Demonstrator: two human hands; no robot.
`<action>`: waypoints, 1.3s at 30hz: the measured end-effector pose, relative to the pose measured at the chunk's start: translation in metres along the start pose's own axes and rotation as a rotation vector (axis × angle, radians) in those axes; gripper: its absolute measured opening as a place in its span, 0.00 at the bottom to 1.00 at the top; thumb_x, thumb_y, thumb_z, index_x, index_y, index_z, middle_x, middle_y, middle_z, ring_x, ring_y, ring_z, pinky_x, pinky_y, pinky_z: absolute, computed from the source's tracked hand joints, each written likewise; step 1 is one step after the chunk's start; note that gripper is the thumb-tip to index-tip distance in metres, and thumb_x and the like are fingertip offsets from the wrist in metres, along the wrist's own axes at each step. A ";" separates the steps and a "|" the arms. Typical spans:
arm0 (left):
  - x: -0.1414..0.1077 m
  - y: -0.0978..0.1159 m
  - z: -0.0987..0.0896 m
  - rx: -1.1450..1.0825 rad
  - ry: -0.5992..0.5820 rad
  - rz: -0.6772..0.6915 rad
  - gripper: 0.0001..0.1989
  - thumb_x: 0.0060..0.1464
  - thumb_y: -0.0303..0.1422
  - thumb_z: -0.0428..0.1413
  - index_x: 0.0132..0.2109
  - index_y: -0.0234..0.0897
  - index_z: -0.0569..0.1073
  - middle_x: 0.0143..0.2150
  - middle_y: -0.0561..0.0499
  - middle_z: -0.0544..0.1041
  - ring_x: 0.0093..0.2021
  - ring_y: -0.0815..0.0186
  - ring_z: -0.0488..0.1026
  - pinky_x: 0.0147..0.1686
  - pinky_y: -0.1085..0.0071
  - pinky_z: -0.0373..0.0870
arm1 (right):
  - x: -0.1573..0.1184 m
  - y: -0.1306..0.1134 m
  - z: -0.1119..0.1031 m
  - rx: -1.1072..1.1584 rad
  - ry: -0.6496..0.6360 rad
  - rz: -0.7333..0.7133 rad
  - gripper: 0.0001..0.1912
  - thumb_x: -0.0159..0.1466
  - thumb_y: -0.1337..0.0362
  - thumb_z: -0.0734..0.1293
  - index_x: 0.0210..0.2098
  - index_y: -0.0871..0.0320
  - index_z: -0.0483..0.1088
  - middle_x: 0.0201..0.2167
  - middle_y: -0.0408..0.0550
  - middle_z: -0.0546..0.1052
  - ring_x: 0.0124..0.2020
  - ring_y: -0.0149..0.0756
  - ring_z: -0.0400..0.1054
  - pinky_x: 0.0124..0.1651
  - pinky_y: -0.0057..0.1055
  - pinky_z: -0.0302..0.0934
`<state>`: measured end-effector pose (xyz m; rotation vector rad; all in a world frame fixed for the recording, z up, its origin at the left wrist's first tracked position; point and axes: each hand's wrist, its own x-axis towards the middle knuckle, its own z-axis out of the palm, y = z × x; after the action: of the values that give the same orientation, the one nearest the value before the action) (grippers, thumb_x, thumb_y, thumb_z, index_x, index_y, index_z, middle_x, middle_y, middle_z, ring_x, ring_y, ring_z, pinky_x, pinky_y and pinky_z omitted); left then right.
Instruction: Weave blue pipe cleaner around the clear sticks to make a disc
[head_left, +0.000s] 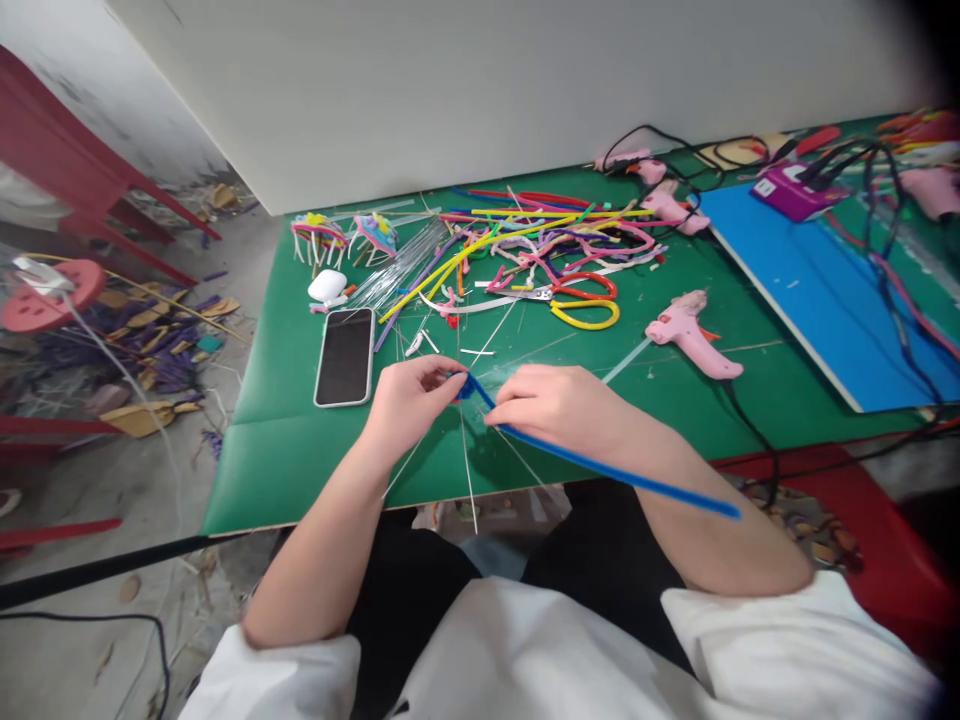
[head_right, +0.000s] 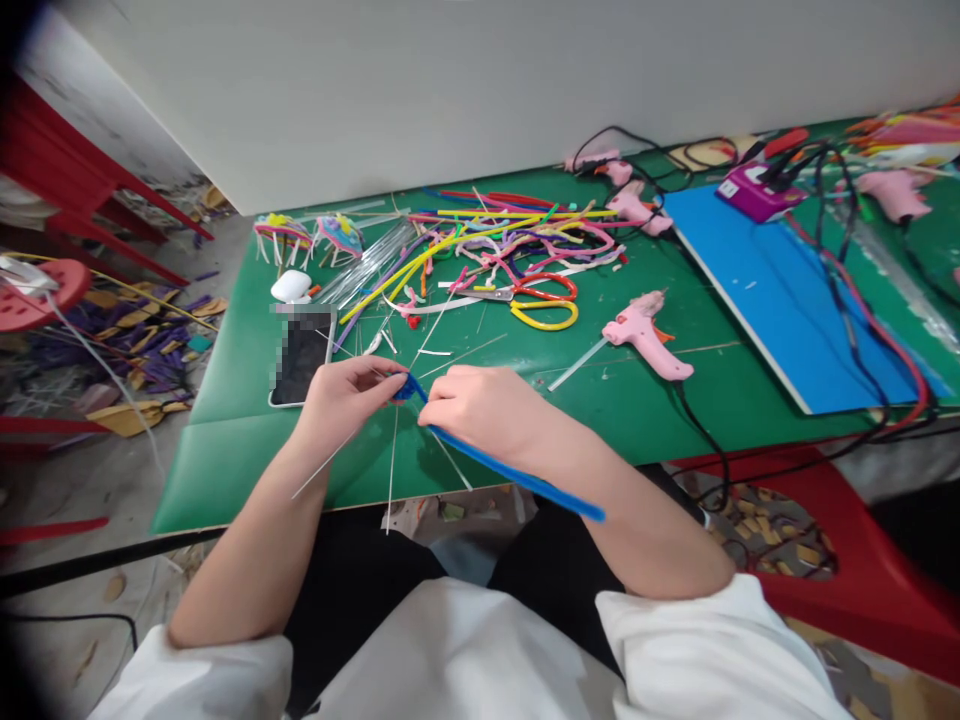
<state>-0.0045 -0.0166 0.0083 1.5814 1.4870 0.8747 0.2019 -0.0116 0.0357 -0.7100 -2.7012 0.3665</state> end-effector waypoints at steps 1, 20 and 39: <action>0.000 0.000 0.001 0.045 -0.003 0.011 0.09 0.49 0.36 0.57 0.36 0.36 0.77 0.24 0.52 0.76 0.25 0.68 0.74 0.25 0.76 0.68 | 0.000 -0.001 0.000 0.033 0.018 -0.005 0.12 0.64 0.70 0.60 0.35 0.57 0.75 0.32 0.46 0.78 0.35 0.33 0.69 0.35 0.27 0.61; -0.009 0.016 -0.005 -0.131 -0.694 0.065 0.07 0.50 0.34 0.59 0.35 0.34 0.77 0.31 0.50 0.79 0.31 0.69 0.75 0.32 0.75 0.71 | -0.014 0.022 -0.042 0.701 0.182 0.661 0.07 0.52 0.57 0.72 0.26 0.54 0.76 0.24 0.41 0.77 0.26 0.31 0.71 0.27 0.26 0.64; -0.017 0.025 0.003 -0.470 -0.234 -0.004 0.10 0.38 0.36 0.66 0.27 0.35 0.76 0.25 0.49 0.78 0.26 0.66 0.76 0.29 0.71 0.76 | 0.001 0.047 0.005 0.926 0.304 0.687 0.11 0.52 0.57 0.71 0.26 0.59 0.72 0.20 0.43 0.74 0.22 0.28 0.67 0.27 0.27 0.64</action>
<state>0.0081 -0.0345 0.0299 1.2780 1.0270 0.9215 0.2193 0.0283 0.0166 -1.1992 -1.6260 1.3965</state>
